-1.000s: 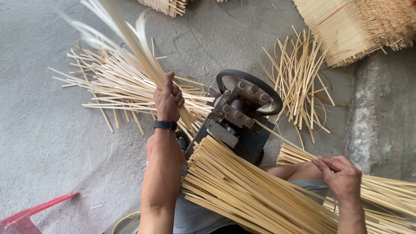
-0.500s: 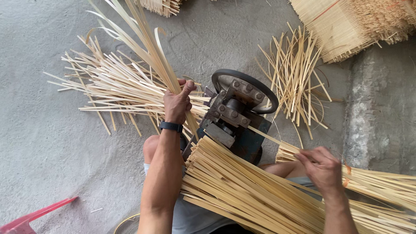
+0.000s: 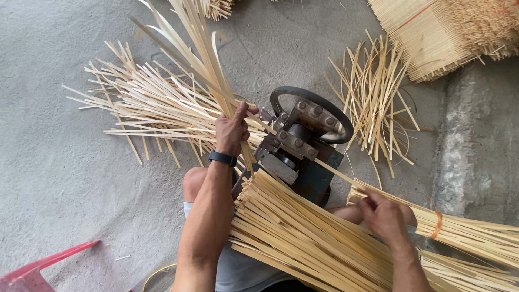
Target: The person sits on the floor and feeds long bamboo strips one at a time through a hand-cranked splitting machine, pulling each strip through the blade to split it into thinner slats. The split strips are gathered into a growing bundle on the lap while scrap strips pile beside the machine.
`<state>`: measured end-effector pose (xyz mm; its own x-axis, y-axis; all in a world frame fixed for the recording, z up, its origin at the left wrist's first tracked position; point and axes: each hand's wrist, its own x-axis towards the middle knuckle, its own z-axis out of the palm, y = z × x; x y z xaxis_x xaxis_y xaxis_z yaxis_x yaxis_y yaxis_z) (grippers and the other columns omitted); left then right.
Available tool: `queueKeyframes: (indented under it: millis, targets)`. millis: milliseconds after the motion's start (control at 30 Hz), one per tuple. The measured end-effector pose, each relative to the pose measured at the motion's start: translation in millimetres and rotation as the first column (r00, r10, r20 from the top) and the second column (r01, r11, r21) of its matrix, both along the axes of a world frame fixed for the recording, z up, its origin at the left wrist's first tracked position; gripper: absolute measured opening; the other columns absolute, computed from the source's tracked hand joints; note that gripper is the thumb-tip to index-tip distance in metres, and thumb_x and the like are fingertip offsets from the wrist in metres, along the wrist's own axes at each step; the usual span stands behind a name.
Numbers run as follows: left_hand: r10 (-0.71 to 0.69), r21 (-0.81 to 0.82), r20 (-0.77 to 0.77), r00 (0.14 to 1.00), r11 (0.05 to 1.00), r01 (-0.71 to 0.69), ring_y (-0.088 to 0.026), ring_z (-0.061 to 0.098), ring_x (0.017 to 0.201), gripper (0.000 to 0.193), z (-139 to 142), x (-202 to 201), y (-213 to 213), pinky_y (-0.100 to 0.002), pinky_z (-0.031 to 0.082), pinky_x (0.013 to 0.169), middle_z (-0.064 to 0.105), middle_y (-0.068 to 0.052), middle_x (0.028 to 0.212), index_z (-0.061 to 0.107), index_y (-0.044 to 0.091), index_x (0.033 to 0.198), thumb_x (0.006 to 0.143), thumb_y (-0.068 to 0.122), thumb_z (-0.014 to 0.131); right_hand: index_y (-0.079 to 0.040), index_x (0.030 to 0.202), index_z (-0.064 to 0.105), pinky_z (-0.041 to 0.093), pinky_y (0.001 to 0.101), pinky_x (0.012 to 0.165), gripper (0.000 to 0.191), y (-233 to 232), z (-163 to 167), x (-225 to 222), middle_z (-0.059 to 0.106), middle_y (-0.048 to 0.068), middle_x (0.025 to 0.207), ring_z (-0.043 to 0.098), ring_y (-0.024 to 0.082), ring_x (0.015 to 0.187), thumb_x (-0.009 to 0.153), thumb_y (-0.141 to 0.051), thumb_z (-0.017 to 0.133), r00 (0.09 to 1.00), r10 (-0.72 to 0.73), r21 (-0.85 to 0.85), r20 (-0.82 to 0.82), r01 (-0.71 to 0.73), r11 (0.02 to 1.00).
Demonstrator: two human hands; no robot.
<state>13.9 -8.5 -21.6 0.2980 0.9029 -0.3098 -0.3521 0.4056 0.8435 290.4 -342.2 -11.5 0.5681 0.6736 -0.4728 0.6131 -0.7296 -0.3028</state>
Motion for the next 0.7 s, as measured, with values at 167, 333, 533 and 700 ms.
queueKeyframes:
  millis: [167,333,533,700]
  targets:
    - [0.037,0.037,0.053,0.998,0.999,-0.038,-0.005,0.042,0.043,0.031,2,-3,1,-0.022,0.036,0.035,0.076,-0.01,0.085,0.068,-0.001,0.093,0.098,0.029,0.067,-0.011,0.105,0.079,0.064,0.0354,0.077,0.029,-17,-17,-14,0.081,0.006,0.093,0.077,0.019,0.081,0.086,-0.032,0.074,0.949,0.146,-0.004,-0.281,-0.154,0.988]
    - [0.084,0.03,0.069,0.994,0.996,-0.086,-0.005,0.044,0.047,0.03,3,-13,7,-0.022,0.039,0.039,0.069,-0.009,0.081,0.068,0.0,0.099,0.101,0.03,0.068,-0.008,0.098,0.079,0.064,0.0339,0.077,0.021,-26,-13,-8,0.081,0.006,0.091,0.078,0.019,0.081,0.086,-0.024,0.074,0.964,0.085,0.057,-0.251,-0.073,0.996]
    - [0.274,0.054,0.128,0.953,0.958,-0.283,-0.01,0.055,0.052,0.03,-5,-26,20,-0.023,0.042,0.041,0.073,-0.008,0.079,0.059,0.004,0.105,0.097,0.03,0.071,-0.012,0.09,0.082,0.063,0.0302,0.066,0.026,-41,-6,9,0.077,0.004,0.086,0.074,0.017,0.077,0.073,-0.03,0.086,0.963,0.244,0.31,0.111,-0.267,0.913]
    - [0.265,-0.08,0.305,0.915,0.964,-0.253,-0.011,0.053,0.057,0.029,-11,-35,25,-0.025,0.042,0.045,0.054,0.0,0.065,0.06,0.006,0.11,0.102,0.034,0.062,-0.015,0.092,0.086,0.063,0.0309,0.069,0.021,-65,4,29,0.081,0.0,0.085,0.074,0.014,0.079,0.075,-0.026,0.081,0.991,-0.084,0.25,-0.107,0.108,0.962]
